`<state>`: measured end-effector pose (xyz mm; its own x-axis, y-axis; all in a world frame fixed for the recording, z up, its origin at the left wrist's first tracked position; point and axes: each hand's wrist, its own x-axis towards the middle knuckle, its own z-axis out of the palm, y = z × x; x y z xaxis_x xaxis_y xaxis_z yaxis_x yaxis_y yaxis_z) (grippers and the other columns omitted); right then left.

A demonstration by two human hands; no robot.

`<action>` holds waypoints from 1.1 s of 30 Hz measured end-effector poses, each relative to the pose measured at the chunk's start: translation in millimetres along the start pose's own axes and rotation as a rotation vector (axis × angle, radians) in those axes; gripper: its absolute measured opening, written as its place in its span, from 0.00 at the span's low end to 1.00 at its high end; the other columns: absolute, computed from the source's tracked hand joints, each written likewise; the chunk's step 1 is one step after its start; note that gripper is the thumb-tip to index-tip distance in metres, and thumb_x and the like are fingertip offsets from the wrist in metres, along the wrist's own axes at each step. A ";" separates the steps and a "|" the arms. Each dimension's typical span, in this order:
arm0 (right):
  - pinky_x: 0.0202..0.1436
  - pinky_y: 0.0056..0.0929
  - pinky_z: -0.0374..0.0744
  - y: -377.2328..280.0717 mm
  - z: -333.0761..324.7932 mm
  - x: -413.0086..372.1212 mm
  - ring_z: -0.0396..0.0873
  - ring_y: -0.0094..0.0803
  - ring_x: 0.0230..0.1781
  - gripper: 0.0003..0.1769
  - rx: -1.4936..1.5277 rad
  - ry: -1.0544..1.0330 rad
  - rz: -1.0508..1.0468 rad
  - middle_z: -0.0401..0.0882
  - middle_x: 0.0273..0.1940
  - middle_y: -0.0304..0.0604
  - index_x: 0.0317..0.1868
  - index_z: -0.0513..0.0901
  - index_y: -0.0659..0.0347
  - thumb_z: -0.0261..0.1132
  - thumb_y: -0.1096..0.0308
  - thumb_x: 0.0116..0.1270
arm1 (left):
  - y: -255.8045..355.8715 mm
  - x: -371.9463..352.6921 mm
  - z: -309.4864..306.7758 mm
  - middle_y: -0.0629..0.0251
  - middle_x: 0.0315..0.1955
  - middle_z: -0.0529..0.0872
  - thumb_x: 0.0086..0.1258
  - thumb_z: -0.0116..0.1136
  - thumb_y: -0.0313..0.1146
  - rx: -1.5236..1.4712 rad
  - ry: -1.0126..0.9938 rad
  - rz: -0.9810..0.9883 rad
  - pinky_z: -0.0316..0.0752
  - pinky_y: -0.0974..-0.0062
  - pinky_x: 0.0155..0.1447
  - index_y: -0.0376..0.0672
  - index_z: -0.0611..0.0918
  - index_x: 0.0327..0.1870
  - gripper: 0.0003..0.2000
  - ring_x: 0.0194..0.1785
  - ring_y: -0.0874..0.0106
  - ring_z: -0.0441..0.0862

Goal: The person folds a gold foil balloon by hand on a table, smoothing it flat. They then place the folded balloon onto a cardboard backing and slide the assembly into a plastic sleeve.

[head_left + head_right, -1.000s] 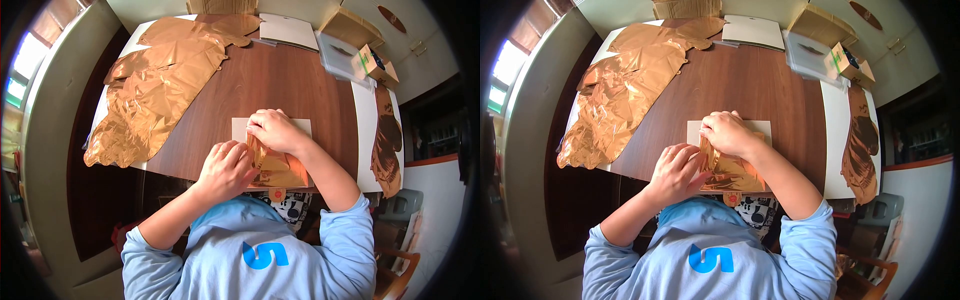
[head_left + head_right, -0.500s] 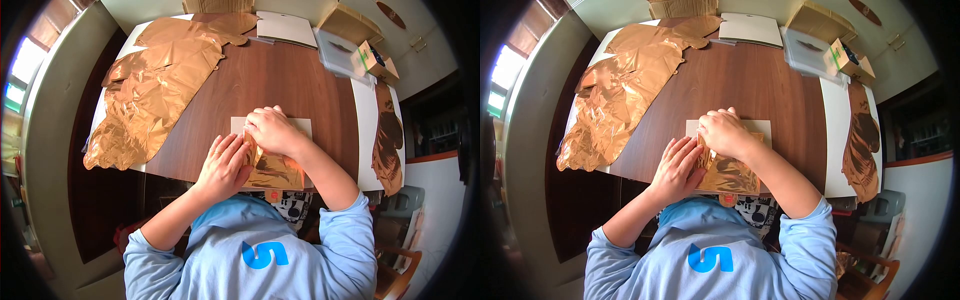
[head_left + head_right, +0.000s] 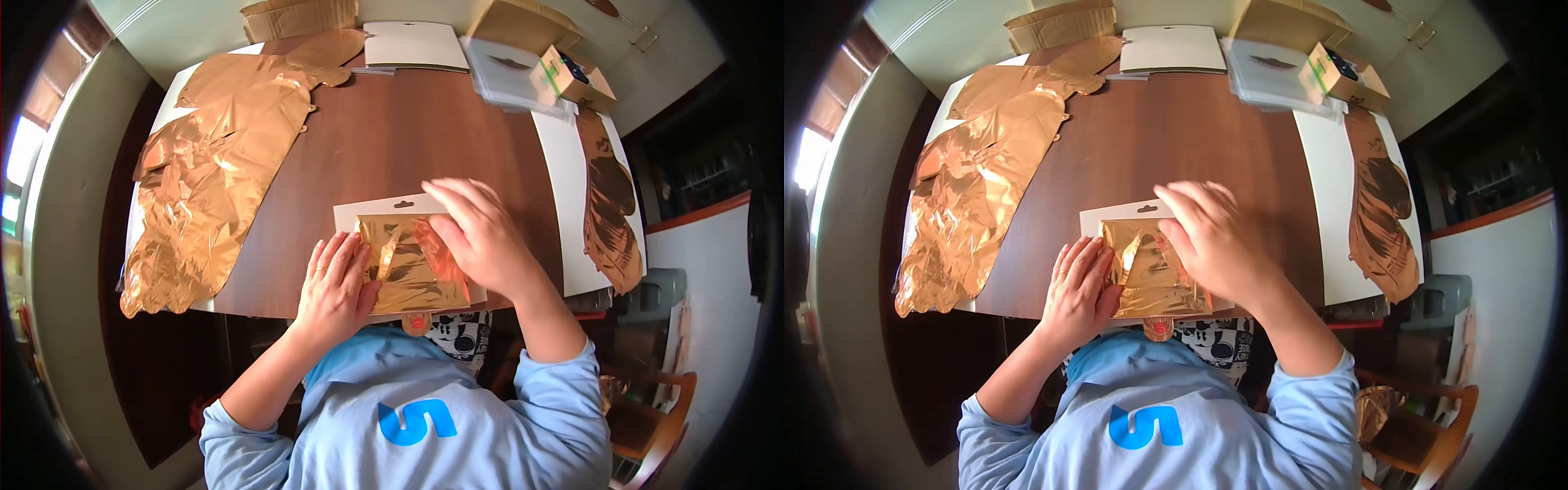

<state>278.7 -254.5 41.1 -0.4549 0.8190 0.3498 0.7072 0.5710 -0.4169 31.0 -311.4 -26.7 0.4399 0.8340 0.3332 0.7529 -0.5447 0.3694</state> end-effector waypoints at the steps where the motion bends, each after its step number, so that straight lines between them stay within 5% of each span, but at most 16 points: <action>1: 0.71 0.49 0.67 -6.0 -8.3 -15.5 0.75 0.48 0.62 0.26 -0.036 -0.016 0.036 0.77 0.59 0.53 0.65 0.74 0.65 0.65 0.66 0.69 | 0.9 1.0 -1.9 0.46 0.65 0.75 0.64 0.65 0.35 -0.003 -0.006 -0.003 0.59 0.47 0.76 0.34 0.77 0.63 0.26 0.71 0.47 0.69; 5: 0.74 0.61 0.60 -22.0 0.0 -75.0 0.65 0.55 0.72 0.35 -0.126 -0.053 0.131 0.66 0.71 0.56 0.71 0.69 0.63 0.68 0.59 0.68 | 5.4 9.6 -10.4 0.44 0.62 0.74 0.64 0.65 0.36 0.006 -0.023 -0.008 0.60 0.46 0.75 0.34 0.79 0.59 0.24 0.69 0.44 0.68; 8: 0.73 0.61 0.61 -30.8 9.7 -102.3 0.66 0.56 0.70 0.38 -0.102 0.028 0.144 0.65 0.71 0.58 0.72 0.68 0.62 0.70 0.57 0.66 | 9.5 24.5 -15.4 0.43 0.61 0.74 0.63 0.65 0.35 0.017 0.019 0.013 0.61 0.45 0.73 0.35 0.79 0.56 0.21 0.68 0.42 0.69; 12: 0.59 0.49 0.73 -28.4 7.4 -129.7 0.76 0.45 0.54 0.37 -0.139 0.030 0.029 0.71 0.64 0.51 0.65 0.75 0.60 0.75 0.61 0.55 | 17.2 58.5 -26.2 0.44 0.60 0.76 0.63 0.65 0.33 -0.039 -0.005 0.169 0.68 0.51 0.69 0.34 0.76 0.59 0.24 0.64 0.45 0.74; 17: 0.47 0.35 0.74 -7.4 14.3 -123.6 0.75 0.33 0.40 0.14 -0.348 0.133 -0.160 0.79 0.49 0.43 0.49 0.85 0.64 0.61 0.69 0.65 | 17.1 81.1 3.6 0.47 0.59 0.79 0.65 0.64 0.32 -0.209 -0.142 0.213 0.73 0.58 0.66 0.35 0.74 0.64 0.26 0.63 0.49 0.77; 20: 0.45 0.34 0.74 4.7 23.7 -117.4 0.75 0.32 0.38 0.12 -0.334 0.202 -0.285 0.81 0.44 0.43 0.45 0.85 0.65 0.63 0.69 0.63 | 9.8 85.8 8.6 0.50 0.57 0.81 0.66 0.64 0.29 -0.235 -0.175 0.171 0.76 0.61 0.63 0.37 0.75 0.64 0.25 0.61 0.52 0.79; 26: 0.45 0.34 0.73 9.7 24.1 -105.0 0.74 0.32 0.36 0.10 -0.324 0.176 -0.381 0.81 0.39 0.40 0.41 0.85 0.64 0.67 0.68 0.61 | 4.9 90.3 6.5 0.52 0.55 0.82 0.64 0.64 0.23 -0.490 -0.217 -0.094 0.82 0.66 0.57 0.36 0.77 0.61 0.22 0.56 0.56 0.83; 29: 0.47 0.35 0.73 7.3 18.6 -100.7 0.74 0.33 0.37 0.11 -0.164 0.080 -0.308 0.80 0.39 0.40 0.42 0.85 0.64 0.69 0.66 0.61 | 0.0 82.2 11.8 0.51 0.58 0.81 0.65 0.63 0.24 -0.330 -0.099 0.114 0.83 0.64 0.57 0.39 0.79 0.60 0.20 0.56 0.53 0.84; 33: 0.52 0.38 0.73 11.5 10.2 -91.2 0.76 0.36 0.43 0.16 0.034 0.044 -0.200 0.81 0.45 0.42 0.47 0.84 0.65 0.70 0.63 0.63 | -5.9 75.0 18.1 0.51 0.58 0.81 0.65 0.62 0.22 -0.401 -0.074 0.098 0.83 0.65 0.57 0.39 0.80 0.58 0.19 0.56 0.53 0.84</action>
<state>322.8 -322.1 -4.2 -0.5597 0.6863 0.4644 0.5863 0.7240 -0.3634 68.4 -244.1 -19.6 0.5451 0.7725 0.3258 0.4616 -0.6009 0.6526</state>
